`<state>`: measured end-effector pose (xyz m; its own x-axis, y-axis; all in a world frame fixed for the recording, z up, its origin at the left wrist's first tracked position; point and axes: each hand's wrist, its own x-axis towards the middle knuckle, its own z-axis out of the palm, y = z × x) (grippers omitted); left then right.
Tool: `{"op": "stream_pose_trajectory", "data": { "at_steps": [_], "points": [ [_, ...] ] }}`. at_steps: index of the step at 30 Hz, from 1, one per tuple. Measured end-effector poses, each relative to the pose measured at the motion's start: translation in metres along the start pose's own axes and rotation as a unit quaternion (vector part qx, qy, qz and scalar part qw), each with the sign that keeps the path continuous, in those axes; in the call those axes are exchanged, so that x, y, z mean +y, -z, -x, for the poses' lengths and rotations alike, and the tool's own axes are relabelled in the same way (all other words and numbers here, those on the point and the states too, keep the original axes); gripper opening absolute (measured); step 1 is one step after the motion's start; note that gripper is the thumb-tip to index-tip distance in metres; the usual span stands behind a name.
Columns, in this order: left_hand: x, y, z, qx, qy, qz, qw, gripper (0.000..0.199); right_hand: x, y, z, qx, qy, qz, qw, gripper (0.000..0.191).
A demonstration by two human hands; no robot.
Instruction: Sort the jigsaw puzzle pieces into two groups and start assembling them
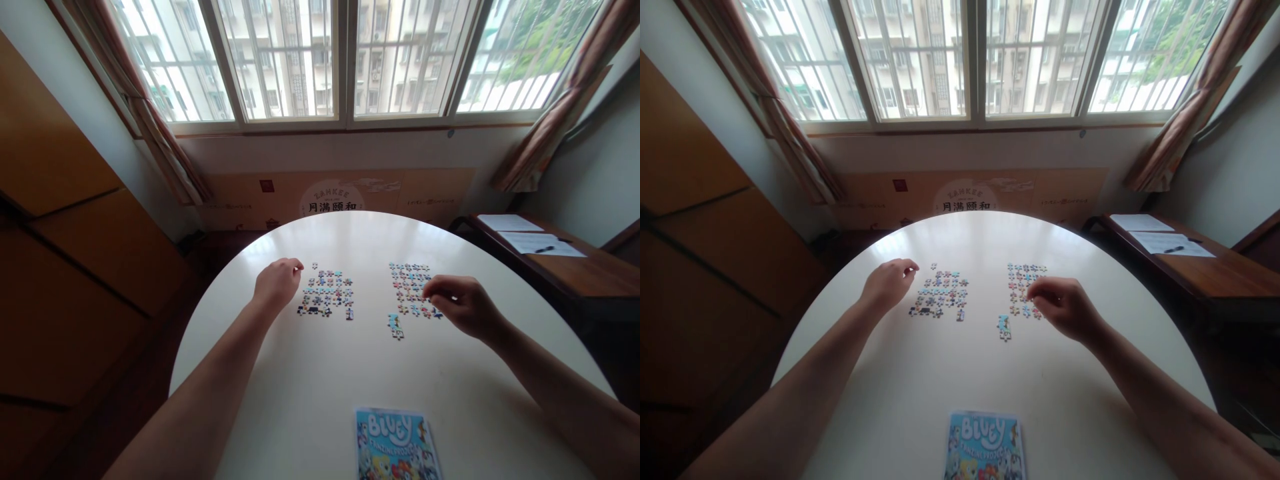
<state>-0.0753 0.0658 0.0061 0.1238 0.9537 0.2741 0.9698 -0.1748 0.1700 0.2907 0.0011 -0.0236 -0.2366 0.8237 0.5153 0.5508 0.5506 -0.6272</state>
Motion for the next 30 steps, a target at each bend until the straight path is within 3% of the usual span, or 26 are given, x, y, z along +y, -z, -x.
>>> {"op": "stream_pose_trajectory", "data": {
  "at_steps": [17,25,30],
  "points": [
    [-0.012,-0.026,-0.009,-0.057,-0.017,0.02,0.998,0.035,0.001,-0.001,-0.001,0.004,-0.004,-0.015,1.0,0.016],
    [-0.01,-0.027,-0.008,-0.062,-0.023,0.029,0.997,0.032,-0.002,-0.002,-0.003,0.008,-0.007,-0.025,1.0,0.017],
    [-0.006,-0.016,-0.005,-0.051,-0.035,0.019,0.998,0.027,0.002,-0.001,-0.001,0.001,-0.01,-0.025,1.0,0.017]
  ]
}}
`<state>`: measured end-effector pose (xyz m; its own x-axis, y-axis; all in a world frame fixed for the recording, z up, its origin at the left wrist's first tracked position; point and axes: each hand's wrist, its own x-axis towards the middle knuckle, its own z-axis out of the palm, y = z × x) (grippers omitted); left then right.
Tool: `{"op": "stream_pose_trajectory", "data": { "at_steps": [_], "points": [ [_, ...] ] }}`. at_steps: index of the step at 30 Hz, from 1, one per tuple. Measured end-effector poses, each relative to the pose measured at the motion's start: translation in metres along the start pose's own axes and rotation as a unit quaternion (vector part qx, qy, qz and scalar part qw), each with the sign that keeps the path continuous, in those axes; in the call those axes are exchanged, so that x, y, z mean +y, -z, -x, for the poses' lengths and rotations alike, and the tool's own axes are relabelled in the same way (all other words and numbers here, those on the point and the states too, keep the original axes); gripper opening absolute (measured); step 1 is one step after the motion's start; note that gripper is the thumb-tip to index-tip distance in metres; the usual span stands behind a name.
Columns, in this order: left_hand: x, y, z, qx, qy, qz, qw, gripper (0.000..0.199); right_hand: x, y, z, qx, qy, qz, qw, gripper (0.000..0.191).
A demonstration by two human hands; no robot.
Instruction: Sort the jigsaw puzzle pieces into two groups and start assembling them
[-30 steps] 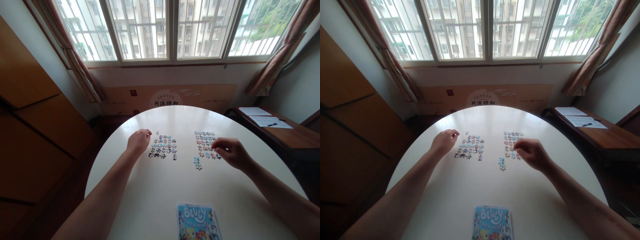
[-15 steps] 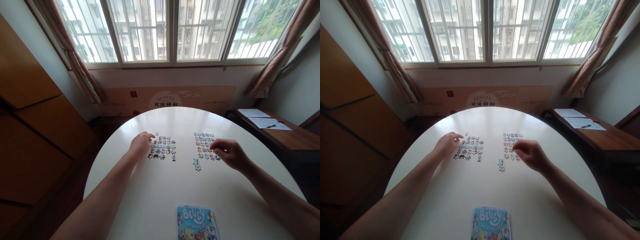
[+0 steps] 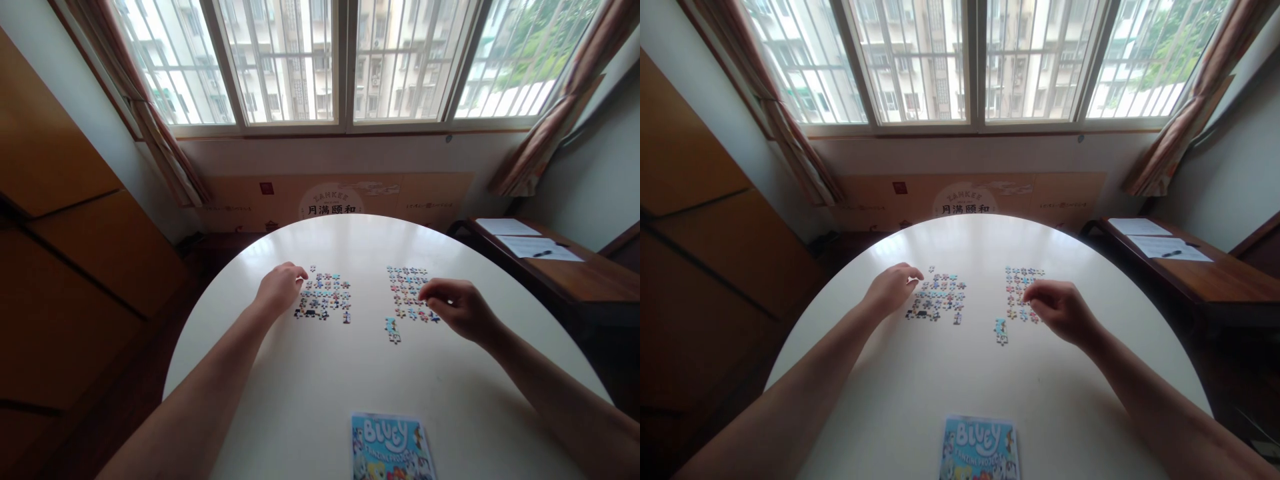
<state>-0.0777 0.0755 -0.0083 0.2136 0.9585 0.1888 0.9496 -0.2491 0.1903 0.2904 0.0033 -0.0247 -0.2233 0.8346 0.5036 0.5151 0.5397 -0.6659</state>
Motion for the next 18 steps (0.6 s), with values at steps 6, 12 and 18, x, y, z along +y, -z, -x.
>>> {"op": "stream_pose_trajectory", "data": {
  "at_steps": [6,12,18],
  "points": [
    [0.01,0.021,0.01,-0.059,-0.02,0.0,0.998,0.019,-0.001,0.002,0.0,0.012,0.003,0.001,1.0,0.016],
    [0.012,0.023,0.013,-0.086,-0.038,-0.015,0.995,0.022,0.001,0.002,0.0,0.014,-0.007,0.001,1.0,0.015],
    [-0.005,0.004,0.004,-0.043,0.007,0.004,0.999,0.033,0.002,0.001,0.001,0.013,-0.011,-0.007,1.0,0.015]
  ]
}}
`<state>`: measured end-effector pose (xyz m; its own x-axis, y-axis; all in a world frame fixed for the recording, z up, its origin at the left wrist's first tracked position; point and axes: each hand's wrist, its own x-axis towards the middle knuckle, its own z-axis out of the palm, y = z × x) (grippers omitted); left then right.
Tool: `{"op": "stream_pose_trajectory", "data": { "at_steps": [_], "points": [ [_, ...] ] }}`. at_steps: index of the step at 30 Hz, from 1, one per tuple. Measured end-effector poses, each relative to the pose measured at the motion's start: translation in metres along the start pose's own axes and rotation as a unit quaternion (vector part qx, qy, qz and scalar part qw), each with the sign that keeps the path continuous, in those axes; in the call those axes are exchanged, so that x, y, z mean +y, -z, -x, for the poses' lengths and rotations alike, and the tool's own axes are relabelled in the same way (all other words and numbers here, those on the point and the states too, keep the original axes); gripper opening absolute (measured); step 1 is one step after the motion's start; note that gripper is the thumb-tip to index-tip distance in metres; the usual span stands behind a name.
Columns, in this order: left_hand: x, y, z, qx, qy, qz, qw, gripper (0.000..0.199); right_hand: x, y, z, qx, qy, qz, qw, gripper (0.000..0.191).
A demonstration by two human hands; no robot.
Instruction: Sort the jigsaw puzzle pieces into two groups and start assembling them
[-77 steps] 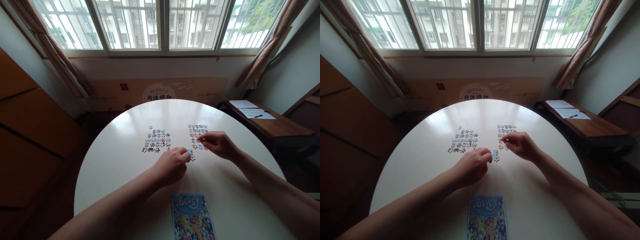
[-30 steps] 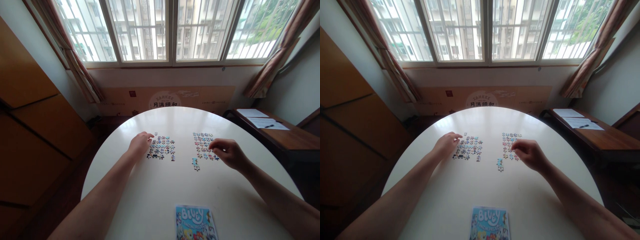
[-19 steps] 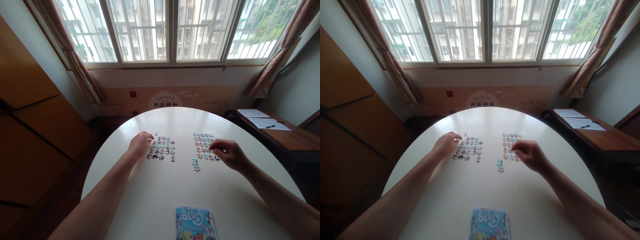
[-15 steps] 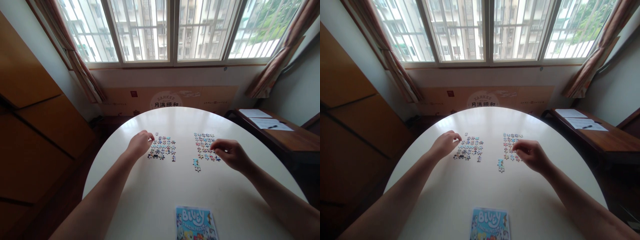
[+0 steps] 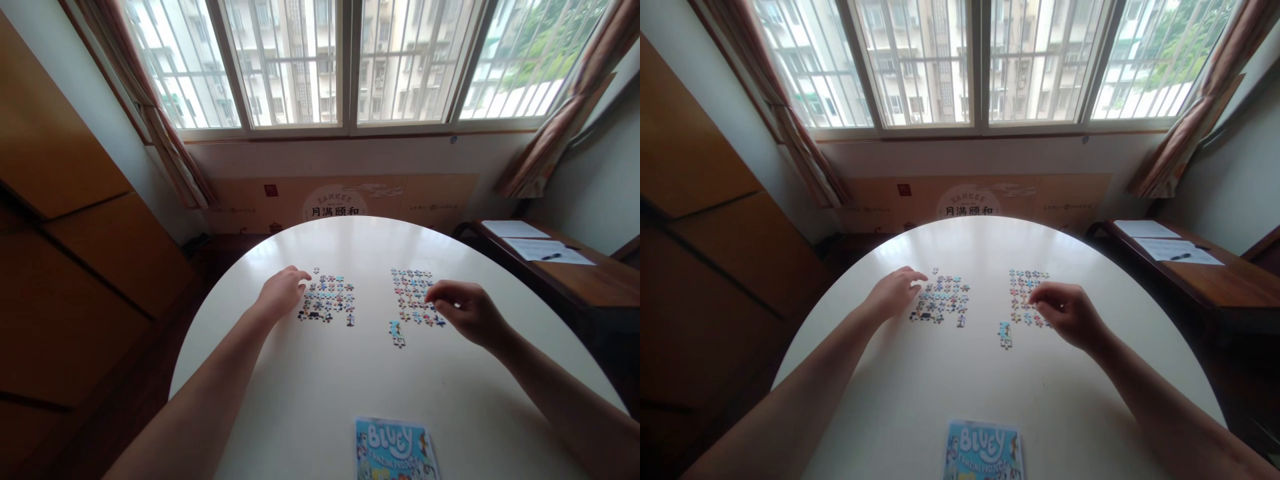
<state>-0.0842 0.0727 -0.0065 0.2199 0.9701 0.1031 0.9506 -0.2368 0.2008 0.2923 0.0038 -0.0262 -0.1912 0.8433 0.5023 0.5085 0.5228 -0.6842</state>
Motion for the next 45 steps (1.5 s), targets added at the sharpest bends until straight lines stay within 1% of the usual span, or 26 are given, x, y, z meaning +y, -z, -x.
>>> {"op": "stream_pose_trajectory", "data": {
  "at_steps": [3,7,10,13,17,20,23,28,34,40,45],
  "points": [
    [-0.006,-0.007,-0.004,0.012,-0.003,0.02,1.0,0.035,-0.001,0.0,0.0,0.004,-0.001,0.001,1.0,0.014],
    [-0.003,-0.011,-0.005,0.021,-0.001,0.047,0.999,0.036,-0.002,0.0,-0.001,0.01,-0.001,0.0,1.0,0.014],
    [-0.001,-0.011,-0.004,0.016,-0.004,0.049,0.999,0.037,-0.002,0.0,0.0,0.009,-0.003,-0.001,1.0,0.014],
    [-0.004,-0.01,-0.005,0.018,0.024,0.02,0.999,0.036,-0.001,-0.001,0.0,0.006,-0.004,0.0,1.0,0.015],
    [-0.01,-0.007,-0.006,0.038,0.064,-0.009,0.997,0.031,0.001,-0.001,0.0,0.001,-0.004,0.002,1.0,0.015],
    [-0.009,-0.006,-0.006,0.047,0.093,-0.015,0.994,0.031,0.001,-0.002,0.0,0.001,-0.001,0.003,1.0,0.015],
    [-0.005,-0.006,-0.005,0.039,0.1,-0.033,0.994,0.033,0.001,-0.002,0.0,0.001,-0.003,0.002,1.0,0.015],
    [-0.002,-0.007,-0.006,0.028,0.09,-0.044,0.995,0.027,0.001,-0.003,0.001,-0.001,-0.006,0.005,1.0,0.016],
    [-0.01,-0.002,-0.007,0.005,0.075,-0.035,0.997,0.026,0.003,-0.004,0.002,-0.005,-0.009,0.005,1.0,0.016],
    [-0.016,0.003,-0.007,-0.017,0.07,-0.023,0.997,0.027,0.0,-0.004,0.001,-0.012,-0.009,0.003,1.0,0.016],
    [-0.021,0.003,-0.006,-0.018,0.087,-0.011,0.996,0.031,-0.003,-0.004,-0.001,-0.014,0.003,-0.007,1.0,0.017]
  ]
}}
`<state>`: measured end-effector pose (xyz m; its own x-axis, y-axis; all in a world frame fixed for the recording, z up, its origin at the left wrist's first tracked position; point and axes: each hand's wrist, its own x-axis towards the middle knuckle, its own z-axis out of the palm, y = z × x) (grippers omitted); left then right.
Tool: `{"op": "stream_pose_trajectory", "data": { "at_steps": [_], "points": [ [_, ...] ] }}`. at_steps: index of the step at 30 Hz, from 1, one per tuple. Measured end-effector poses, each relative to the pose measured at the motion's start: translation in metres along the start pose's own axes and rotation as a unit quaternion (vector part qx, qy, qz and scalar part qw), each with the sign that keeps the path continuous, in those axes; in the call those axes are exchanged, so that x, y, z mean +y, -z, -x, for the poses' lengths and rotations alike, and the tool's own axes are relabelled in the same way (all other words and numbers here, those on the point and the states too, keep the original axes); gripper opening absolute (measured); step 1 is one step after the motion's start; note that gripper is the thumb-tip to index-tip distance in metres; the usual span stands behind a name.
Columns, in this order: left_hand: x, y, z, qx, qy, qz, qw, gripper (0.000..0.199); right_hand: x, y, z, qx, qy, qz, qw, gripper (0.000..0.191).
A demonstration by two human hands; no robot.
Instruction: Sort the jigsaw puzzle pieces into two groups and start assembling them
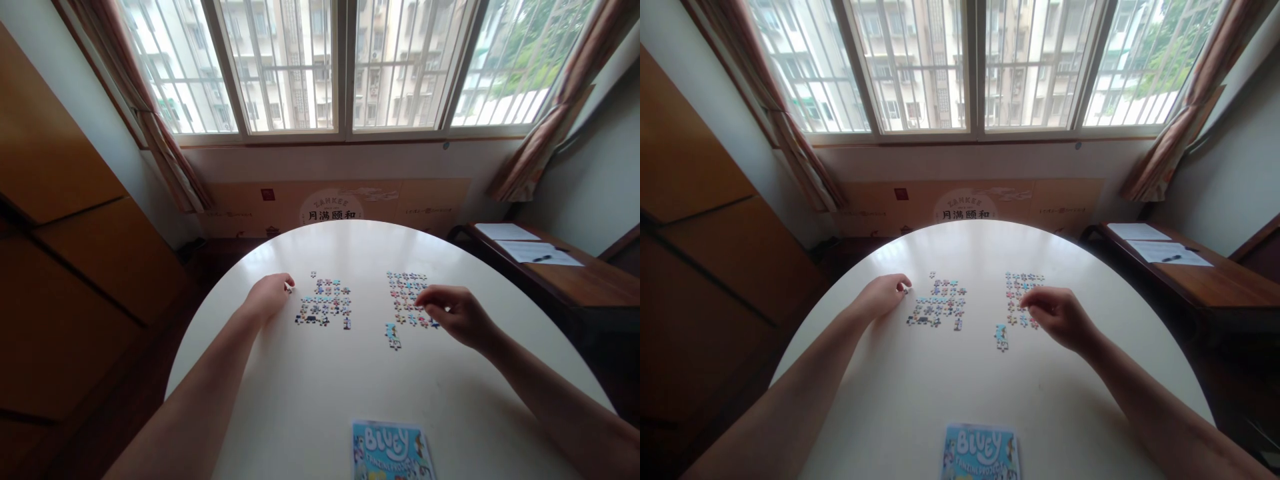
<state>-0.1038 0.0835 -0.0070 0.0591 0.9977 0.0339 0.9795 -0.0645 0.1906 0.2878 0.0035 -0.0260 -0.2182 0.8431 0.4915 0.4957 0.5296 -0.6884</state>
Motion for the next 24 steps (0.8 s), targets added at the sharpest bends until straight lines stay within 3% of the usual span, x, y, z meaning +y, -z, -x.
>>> {"op": "stream_pose_trajectory", "data": {
  "at_steps": [5,8,12,15,18,20,24],
  "points": [
    [-0.006,0.001,-0.001,0.016,0.025,0.007,1.0,0.03,0.001,0.0,-0.001,-0.021,-0.004,-0.004,1.0,0.018],
    [0.001,0.008,0.001,0.052,0.022,0.03,0.998,0.023,0.0,-0.001,-0.002,-0.056,-0.005,-0.008,0.998,0.018],
    [0.039,0.014,0.021,0.094,-0.066,0.15,0.982,0.013,-0.003,0.0,-0.005,-0.117,0.008,-0.003,0.993,0.02],
    [0.081,0.005,0.049,0.017,-0.16,0.289,0.944,0.013,-0.006,0.002,-0.006,-0.17,0.012,0.014,0.985,0.022],
    [0.114,-0.01,0.075,-0.047,-0.226,0.357,0.905,0.02,-0.01,0.004,-0.006,-0.217,0.025,0.041,0.975,0.021],
    [0.128,-0.02,0.085,-0.064,-0.254,0.369,0.892,0.024,-0.014,0.005,-0.006,-0.238,0.046,0.053,0.969,0.022],
    [0.139,-0.038,0.089,-0.047,-0.265,0.359,0.894,0.027,-0.017,0.004,-0.007,-0.244,0.079,0.077,0.963,0.019]
  ]
}}
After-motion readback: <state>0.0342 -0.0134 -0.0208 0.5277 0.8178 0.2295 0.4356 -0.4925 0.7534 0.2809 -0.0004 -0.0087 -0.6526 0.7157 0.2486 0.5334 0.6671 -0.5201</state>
